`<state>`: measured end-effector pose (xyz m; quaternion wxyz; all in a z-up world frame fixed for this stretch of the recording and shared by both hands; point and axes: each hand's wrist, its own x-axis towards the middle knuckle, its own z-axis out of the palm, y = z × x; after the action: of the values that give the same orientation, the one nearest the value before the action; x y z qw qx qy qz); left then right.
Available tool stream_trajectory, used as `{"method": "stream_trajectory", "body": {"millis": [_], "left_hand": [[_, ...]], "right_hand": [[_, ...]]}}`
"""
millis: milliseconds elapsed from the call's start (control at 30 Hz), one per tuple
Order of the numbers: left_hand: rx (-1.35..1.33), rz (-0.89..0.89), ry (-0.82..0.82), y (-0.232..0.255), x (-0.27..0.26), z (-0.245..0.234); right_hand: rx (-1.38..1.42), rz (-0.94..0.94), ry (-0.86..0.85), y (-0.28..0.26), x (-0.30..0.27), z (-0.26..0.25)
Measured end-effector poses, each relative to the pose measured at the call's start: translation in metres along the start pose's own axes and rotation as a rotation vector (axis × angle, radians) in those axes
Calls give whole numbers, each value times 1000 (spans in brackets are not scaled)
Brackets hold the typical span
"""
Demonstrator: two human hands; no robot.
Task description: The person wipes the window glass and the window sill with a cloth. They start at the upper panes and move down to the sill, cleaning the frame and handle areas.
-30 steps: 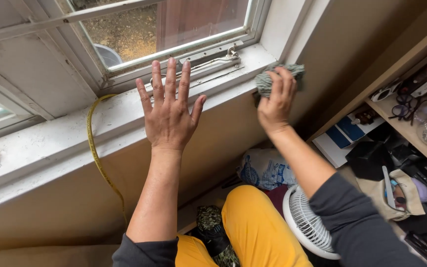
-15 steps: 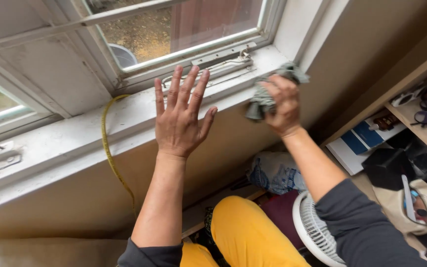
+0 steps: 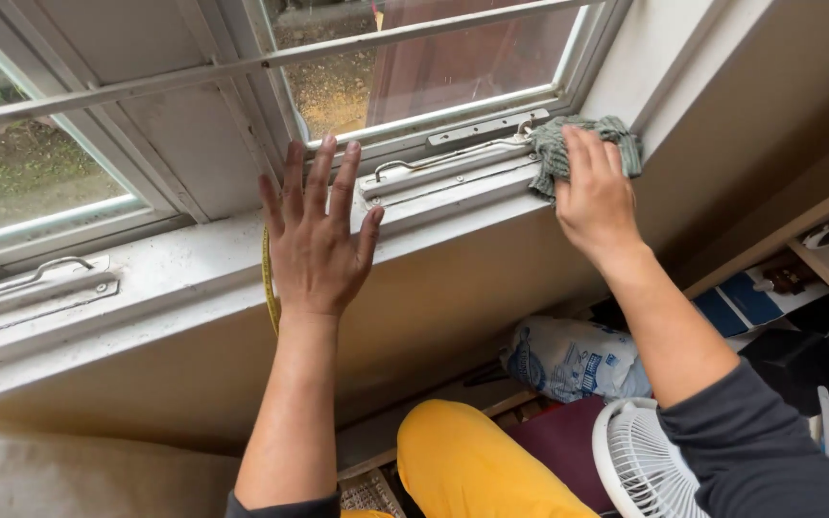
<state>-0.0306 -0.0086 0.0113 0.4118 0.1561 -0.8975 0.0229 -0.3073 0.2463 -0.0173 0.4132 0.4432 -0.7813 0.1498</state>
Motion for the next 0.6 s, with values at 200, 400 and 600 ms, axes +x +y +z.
{"method": "stream_trajectory", "body": {"millis": [200,400,600], "left_hand": [[23,-46,-38,0,1,2],[35,-76,-52,-1,-1,3],[15,-93,-48,-2,-1,-4]], "right_hand": [[222,118,-161,9,37,26],[170,168,-221,20,18,34],[387,127,95,-29,22,-29]]}}
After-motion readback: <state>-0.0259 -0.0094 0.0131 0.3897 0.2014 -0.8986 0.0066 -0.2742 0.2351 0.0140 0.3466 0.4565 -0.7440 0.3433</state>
